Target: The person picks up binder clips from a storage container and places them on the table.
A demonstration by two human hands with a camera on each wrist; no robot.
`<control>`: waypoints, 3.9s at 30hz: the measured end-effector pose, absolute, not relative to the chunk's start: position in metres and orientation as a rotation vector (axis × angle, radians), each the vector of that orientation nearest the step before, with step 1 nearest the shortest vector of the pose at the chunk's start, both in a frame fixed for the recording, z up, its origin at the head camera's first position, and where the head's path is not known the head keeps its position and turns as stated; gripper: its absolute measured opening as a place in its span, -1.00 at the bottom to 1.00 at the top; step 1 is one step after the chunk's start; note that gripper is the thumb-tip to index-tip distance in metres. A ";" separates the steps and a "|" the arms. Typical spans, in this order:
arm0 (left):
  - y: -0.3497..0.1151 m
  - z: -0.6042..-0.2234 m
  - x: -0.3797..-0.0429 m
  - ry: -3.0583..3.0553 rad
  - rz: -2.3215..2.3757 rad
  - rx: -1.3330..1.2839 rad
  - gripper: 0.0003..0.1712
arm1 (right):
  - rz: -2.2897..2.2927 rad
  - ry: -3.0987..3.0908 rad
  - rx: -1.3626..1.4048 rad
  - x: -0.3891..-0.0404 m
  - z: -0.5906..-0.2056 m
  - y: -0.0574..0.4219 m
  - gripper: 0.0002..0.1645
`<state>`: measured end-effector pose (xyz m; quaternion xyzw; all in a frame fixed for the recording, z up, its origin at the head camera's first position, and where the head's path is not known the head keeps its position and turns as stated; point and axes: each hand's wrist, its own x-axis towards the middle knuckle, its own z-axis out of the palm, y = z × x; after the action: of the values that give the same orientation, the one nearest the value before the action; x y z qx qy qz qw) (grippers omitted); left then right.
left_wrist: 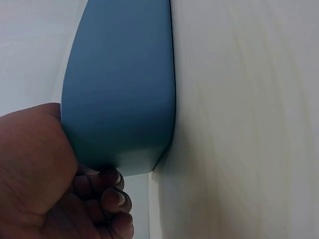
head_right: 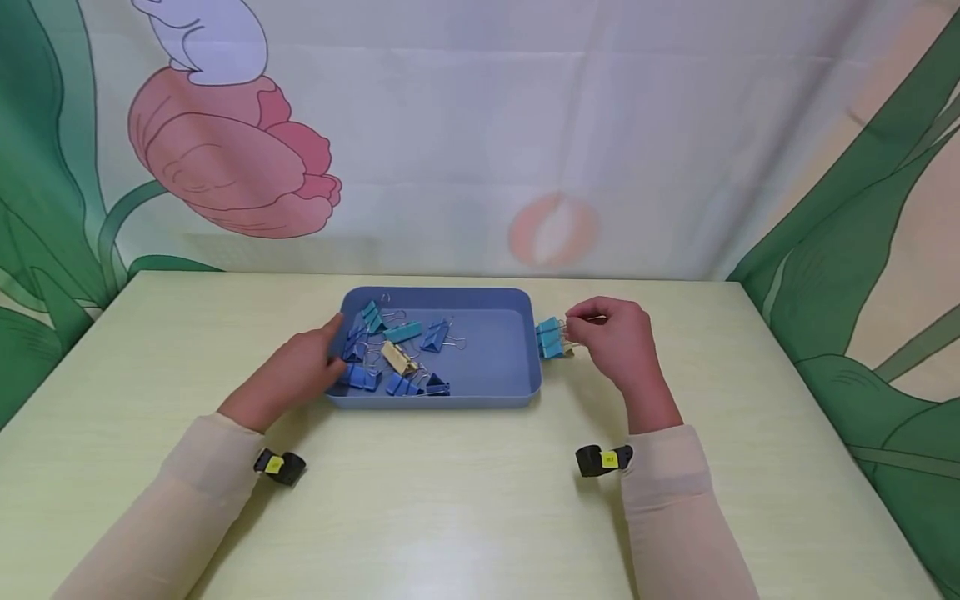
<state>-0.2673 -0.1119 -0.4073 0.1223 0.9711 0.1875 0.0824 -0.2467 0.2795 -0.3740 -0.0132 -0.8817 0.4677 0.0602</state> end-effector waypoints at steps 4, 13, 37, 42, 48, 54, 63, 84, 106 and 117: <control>-0.112 -0.408 -0.267 2.901 0.560 0.363 -0.18 | 1.396 -2.714 -0.062 -0.247 -0.375 0.285 -0.69; -0.112 -0.408 -0.267 2.899 0.557 0.359 -0.17 | 1.366 -2.827 -0.067 -0.250 -0.380 0.288 -0.67; -0.111 -0.404 -0.270 2.886 0.548 0.332 -0.17 | 1.415 -2.956 -0.026 -0.254 -0.389 0.283 -0.69; -0.111 -0.405 -0.270 2.885 0.558 0.348 -0.17 | 1.441 -2.951 -0.017 -0.255 -0.393 0.282 -0.71; -0.112 -0.407 -0.270 2.871 0.558 0.338 -0.17 | 1.475 -2.942 -0.023 -0.256 -0.398 0.282 -0.70; -0.112 -0.408 -0.269 2.868 0.549 0.319 -0.17 | 1.494 -2.930 -0.042 -0.258 -0.402 0.283 -0.69; -0.112 -0.407 -0.269 2.885 0.556 0.340 -0.17 | 1.486 -2.930 -0.057 -0.259 -0.403 0.286 -0.68; -0.111 -0.408 -0.270 2.876 0.554 0.330 -0.17 | 1.457 -2.930 -0.063 -0.258 -0.403 0.289 -0.67; -0.113 -0.410 -0.270 2.904 0.561 0.355 -0.18 | 0.920 -2.822 0.145 -0.242 -0.378 0.257 -0.79; -0.112 -0.409 -0.270 2.895 0.559 0.328 -0.18 | 1.053 -2.781 0.330 -0.240 -0.380 0.229 -0.68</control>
<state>-0.2702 -0.1121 -0.4088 0.1102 0.9721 0.1876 0.0873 -0.2395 0.2295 -0.3803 0.1102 -0.9269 0.3509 0.0750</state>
